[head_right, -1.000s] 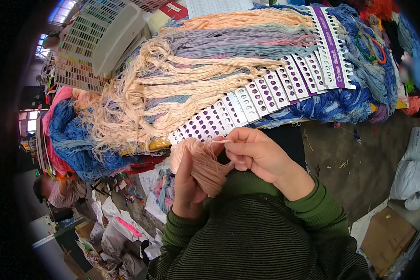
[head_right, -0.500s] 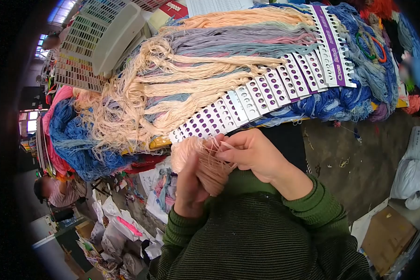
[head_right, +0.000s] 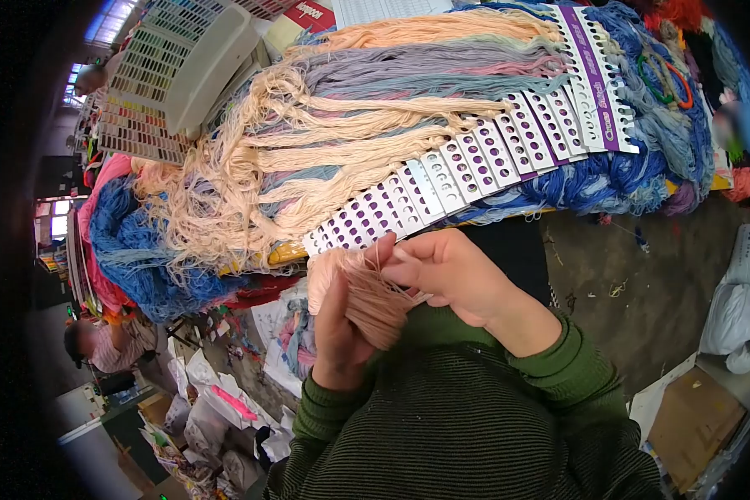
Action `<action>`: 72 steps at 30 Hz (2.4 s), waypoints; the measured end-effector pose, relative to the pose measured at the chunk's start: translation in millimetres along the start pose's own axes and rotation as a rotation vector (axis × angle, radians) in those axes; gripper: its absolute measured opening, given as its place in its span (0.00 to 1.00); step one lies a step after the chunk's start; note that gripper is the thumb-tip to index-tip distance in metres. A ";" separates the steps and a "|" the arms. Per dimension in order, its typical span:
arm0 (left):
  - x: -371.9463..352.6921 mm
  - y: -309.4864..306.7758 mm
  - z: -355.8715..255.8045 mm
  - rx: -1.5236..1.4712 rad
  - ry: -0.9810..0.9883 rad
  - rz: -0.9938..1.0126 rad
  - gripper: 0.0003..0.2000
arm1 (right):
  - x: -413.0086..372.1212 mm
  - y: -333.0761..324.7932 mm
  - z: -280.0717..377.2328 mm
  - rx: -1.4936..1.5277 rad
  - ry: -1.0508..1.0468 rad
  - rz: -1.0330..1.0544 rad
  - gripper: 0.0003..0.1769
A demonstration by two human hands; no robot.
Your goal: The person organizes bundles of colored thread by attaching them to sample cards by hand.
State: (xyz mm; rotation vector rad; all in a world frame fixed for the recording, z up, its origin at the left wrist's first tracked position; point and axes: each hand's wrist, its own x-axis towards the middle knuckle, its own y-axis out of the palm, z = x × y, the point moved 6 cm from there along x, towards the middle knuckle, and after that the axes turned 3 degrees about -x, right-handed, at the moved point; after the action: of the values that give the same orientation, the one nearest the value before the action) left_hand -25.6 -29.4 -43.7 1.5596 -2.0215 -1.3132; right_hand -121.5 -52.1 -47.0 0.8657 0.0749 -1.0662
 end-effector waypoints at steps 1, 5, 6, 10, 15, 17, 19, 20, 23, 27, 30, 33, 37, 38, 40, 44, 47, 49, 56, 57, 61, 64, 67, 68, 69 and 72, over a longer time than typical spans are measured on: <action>0.4 0.5 0.9 0.036 -0.013 0.046 0.28 | -0.2 0.4 0.4 -0.035 -0.009 0.013 0.09; 1.0 6.2 -1.2 0.005 -0.015 0.028 0.28 | -0.1 2.3 2.8 -0.086 -0.020 0.013 0.08; 1.2 5.3 -1.0 -0.026 -0.019 0.020 0.28 | 0.0 2.5 3.1 -0.077 -0.016 0.001 0.07; 1.5 6.2 -1.9 -0.131 -0.046 0.003 0.27 | 2.0 -1.7 -2.5 -0.004 -0.013 0.015 0.06; 0.9 2.4 -3.5 0.031 -0.007 -0.053 0.24 | 0.1 -2.0 -0.8 0.077 -0.015 0.058 0.04; 0.2 -0.6 -2.6 0.052 -0.020 -0.100 0.22 | 1.9 -0.8 -0.5 0.112 -0.061 0.118 0.03; -0.1 -4.4 -1.0 -0.043 -0.025 -0.142 0.21 | 1.4 1.3 1.5 0.181 -0.052 0.180 0.03; -0.4 -3.7 -1.2 -0.087 -0.015 -0.113 0.22 | -1.0 3.1 4.0 0.232 -0.020 0.212 0.03; -1.5 0.1 -3.0 -0.150 0.021 -0.063 0.22 | -2.5 -1.1 1.0 0.238 -0.032 0.202 0.05; -2.3 7.6 -4.6 -0.048 0.054 -0.029 0.26 | 1.7 -4.9 -1.0 0.284 0.023 0.122 0.07; -2.8 14.3 -7.1 0.058 0.084 0.006 0.28 | 3.6 -2.6 -1.6 0.179 0.057 0.035 0.07; -2.9 14.0 -5.2 0.092 0.054 0.048 0.29 | 1.5 10.0 10.5 -0.063 -0.016 0.021 0.07; -2.8 14.8 -6.3 0.051 0.067 0.029 0.29 | 3.4 12.6 9.5 -0.055 -0.041 -0.015 0.07; -2.7 13.4 -6.2 0.019 0.051 0.027 0.29 | 2.6 12.5 10.0 -0.018 -0.031 -0.003 0.07; -2.5 10.1 -5.8 -0.045 0.021 0.023 0.28 | 1.6 10.7 9.2 0.033 -0.018 0.022 0.07; -2.1 11.8 -8.6 0.012 0.052 -0.042 0.23 | 4.1 4.7 2.2 0.049 -0.016 0.021 0.07; -0.6 6.8 -3.0 0.009 0.022 -0.133 0.19 | 5.5 2.1 -1.3 0.092 -0.012 0.016 0.08; -0.3 8.1 -3.8 -0.074 0.047 -0.104 0.17 | 4.7 1.8 -1.1 0.118 -0.006 0.033 0.09; -0.6 2.6 -5.2 -0.118 0.061 -0.120 0.17 | 4.9 4.6 0.8 0.159 0.038 0.104 0.08; -0.6 2.4 -5.4 -0.118 0.060 -0.126 0.17 | 5.1 4.6 0.9 0.155 0.040 0.104 0.08; -0.5 -0.7 -5.6 -0.150 0.092 -0.192 0.14 | 4.3 2.9 1.4 0.202 0.039 0.107 0.09; -0.2 -7.8 -2.5 -0.151 0.075 -0.230 0.14 | 3.6 1.9 3.6 0.158 0.022 0.077 0.09; 0.1 -1.7 -2.3 -0.134 0.025 -0.248 0.14 | 2.4 7.3 9.5 -0.010 -0.022 0.015 0.10; 0.1 -1.8 -2.1 -0.134 0.027 -0.246 0.14 | 3.5 7.7 8.9 -0.032 -0.034 0.042 0.10; 0.2 -2.5 -1.6 -0.134 0.030 -0.243 0.14 | 4.1 8.5 8.9 -0.053 -0.045 0.069 0.11; 0.1 -4.5 -1.7 -0.140 0.055 -0.247 0.13 | 2.4 10.8 12.3 -0.015 -0.046 -0.010 0.10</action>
State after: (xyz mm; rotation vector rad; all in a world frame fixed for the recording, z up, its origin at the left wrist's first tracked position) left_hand -21.7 -30.4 -46.2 1.8020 -1.7067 -1.4461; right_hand -115.9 -59.7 -33.4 0.8275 0.0493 -1.0934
